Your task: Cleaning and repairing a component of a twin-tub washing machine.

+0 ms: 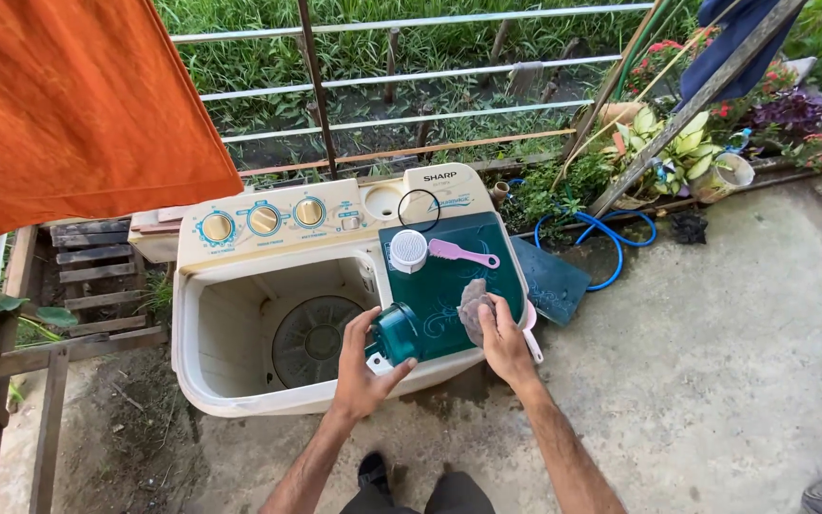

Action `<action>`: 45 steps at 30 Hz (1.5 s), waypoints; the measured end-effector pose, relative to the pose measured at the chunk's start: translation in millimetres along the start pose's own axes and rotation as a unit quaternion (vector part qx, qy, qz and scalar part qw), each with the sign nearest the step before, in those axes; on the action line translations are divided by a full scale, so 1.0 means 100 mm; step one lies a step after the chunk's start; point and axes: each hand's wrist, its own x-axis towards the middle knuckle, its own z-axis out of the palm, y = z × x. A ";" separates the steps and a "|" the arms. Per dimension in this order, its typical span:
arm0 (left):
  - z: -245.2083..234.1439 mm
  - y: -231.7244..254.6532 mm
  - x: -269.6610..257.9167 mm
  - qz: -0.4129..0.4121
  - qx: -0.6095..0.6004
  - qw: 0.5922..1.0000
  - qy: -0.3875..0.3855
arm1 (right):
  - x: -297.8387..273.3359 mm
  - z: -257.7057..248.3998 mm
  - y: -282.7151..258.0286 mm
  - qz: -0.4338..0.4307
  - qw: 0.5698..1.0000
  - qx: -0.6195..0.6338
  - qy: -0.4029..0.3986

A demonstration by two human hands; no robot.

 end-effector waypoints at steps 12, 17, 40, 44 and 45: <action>0.30 -0.24 0.24 -0.140 -0.031 0.988 0.056 | 0.70 0.18 -0.10 -0.253 0.939 -0.226 -0.053; 0.51 -0.31 0.38 -0.192 -0.087 0.970 0.120 | 0.98 0.21 -0.02 -0.337 0.901 -0.234 -0.137; 1.11 -0.39 1.03 -0.192 -0.167 0.900 0.354 | 2.97 0.48 0.20 -0.371 0.899 -0.200 -0.122; 1.11 -0.39 1.11 -0.206 -0.147 0.900 0.355 | 3.18 0.65 0.18 -0.402 0.880 -0.228 -0.110; 1.11 -0.39 1.13 -0.205 -0.129 0.904 0.353 | 3.21 0.67 0.16 -0.411 0.873 -0.240 -0.109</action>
